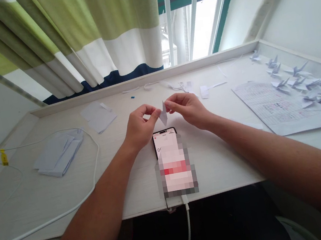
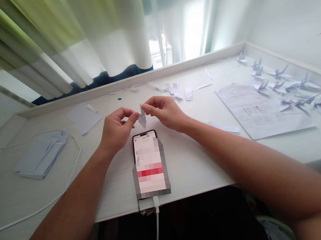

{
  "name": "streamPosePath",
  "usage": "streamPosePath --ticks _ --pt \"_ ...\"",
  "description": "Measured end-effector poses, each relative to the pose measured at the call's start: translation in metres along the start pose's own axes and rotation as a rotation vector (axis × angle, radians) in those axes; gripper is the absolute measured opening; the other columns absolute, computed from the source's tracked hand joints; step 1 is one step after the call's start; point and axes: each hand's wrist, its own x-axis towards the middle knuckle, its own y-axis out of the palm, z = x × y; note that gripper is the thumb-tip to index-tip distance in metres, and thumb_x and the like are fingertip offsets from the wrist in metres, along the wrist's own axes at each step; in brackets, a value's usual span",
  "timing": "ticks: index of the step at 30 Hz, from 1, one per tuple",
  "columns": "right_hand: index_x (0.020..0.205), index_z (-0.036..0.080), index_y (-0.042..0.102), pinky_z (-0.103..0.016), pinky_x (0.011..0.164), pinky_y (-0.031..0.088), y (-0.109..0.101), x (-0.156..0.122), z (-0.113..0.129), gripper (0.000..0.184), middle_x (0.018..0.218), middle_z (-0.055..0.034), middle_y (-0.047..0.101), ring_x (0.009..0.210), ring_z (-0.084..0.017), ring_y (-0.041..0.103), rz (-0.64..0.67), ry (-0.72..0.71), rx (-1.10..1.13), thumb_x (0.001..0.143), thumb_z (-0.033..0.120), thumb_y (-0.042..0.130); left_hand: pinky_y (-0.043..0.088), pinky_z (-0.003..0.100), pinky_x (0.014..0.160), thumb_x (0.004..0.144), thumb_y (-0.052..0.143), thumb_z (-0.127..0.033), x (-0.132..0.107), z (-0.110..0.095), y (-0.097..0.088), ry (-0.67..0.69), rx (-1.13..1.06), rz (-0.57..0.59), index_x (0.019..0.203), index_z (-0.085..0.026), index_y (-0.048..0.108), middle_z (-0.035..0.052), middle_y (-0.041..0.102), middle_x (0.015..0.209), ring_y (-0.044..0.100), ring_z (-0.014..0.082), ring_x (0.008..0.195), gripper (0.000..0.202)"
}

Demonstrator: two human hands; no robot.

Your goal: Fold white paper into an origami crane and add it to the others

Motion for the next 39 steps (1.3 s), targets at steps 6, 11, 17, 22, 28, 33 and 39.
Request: streamPosePath --ticks 6,11,17,22,28,33,39 --pt "0.081 0.021 0.071 -0.038 0.082 0.054 0.0019 -0.0004 -0.0007 0.046 0.085 -0.0032 0.071 0.082 -0.019 0.062 0.005 -0.025 -0.032 0.078 0.065 0.084 0.057 0.028 0.061 0.089 0.074 -0.044 0.0008 0.0000 0.0022 -0.030 -0.086 -0.010 0.084 -0.018 0.073 0.0060 0.074 0.085 0.068 0.0195 0.080 0.026" --pt "0.084 0.022 0.070 -0.038 0.082 0.054 0.0032 0.0010 -0.0056 0.042 0.085 -0.0024 0.070 0.081 -0.018 0.063 -0.038 -0.024 0.030 0.080 0.061 0.084 0.058 0.027 0.059 0.089 0.073 -0.041 0.0008 -0.0018 0.0019 -0.026 -0.105 -0.055 0.085 -0.018 0.072 0.0062 0.074 0.085 0.070 0.0203 0.083 0.023" --pt "0.083 0.020 0.072 -0.038 0.081 0.054 0.0015 0.0003 -0.0058 0.041 0.085 -0.0032 0.070 0.080 -0.018 0.061 0.014 0.009 -0.044 0.082 0.060 0.082 0.057 0.028 0.062 0.091 0.073 -0.041 0.0005 -0.0008 0.0010 0.050 -0.050 -0.020 0.088 -0.019 0.072 0.0052 0.075 0.086 0.072 0.0192 0.080 0.023" --pt "0.084 0.022 0.072 -0.040 0.081 0.055 0.0012 0.0004 -0.0034 0.035 0.082 -0.0030 0.071 0.079 -0.018 0.065 -0.103 0.005 0.001 0.083 0.056 0.082 0.058 0.027 0.060 0.091 0.073 -0.046 0.0004 -0.0040 0.0012 0.027 -0.108 -0.065 0.088 -0.019 0.072 0.0056 0.076 0.084 0.074 0.0205 0.081 0.027" --pt "0.084 0.020 0.075 -0.036 0.079 0.052 0.0024 -0.0012 -0.0010 0.036 0.084 -0.0030 0.072 0.079 -0.017 0.062 -0.045 -0.004 -0.063 0.083 0.055 0.082 0.058 0.027 0.061 0.090 0.074 -0.047 0.0006 0.0004 -0.0004 0.025 -0.102 -0.029 0.089 -0.019 0.074 0.0064 0.076 0.087 0.071 0.0197 0.082 0.028" --pt "0.089 0.020 0.076 -0.037 0.083 0.053 0.0048 -0.0031 -0.0012 0.040 0.089 -0.0037 0.073 0.083 -0.018 0.062 0.005 0.009 -0.067 0.084 0.059 0.080 0.056 0.026 0.059 0.090 0.073 -0.046 0.0015 0.0057 0.0001 0.042 -0.094 -0.027 0.092 -0.019 0.076 0.0064 0.077 0.090 0.070 0.0194 0.083 0.027" --pt "0.088 0.019 0.074 -0.035 0.079 0.053 0.0045 -0.0029 -0.0029 0.038 0.088 -0.0036 0.071 0.080 -0.016 0.063 0.063 0.063 -0.024 0.082 0.055 0.083 0.056 0.025 0.059 0.094 0.069 -0.048 0.0015 0.0025 0.0000 -0.028 -0.202 -0.034 0.101 -0.018 0.074 0.0062 0.075 0.084 0.071 0.0188 0.080 0.031"
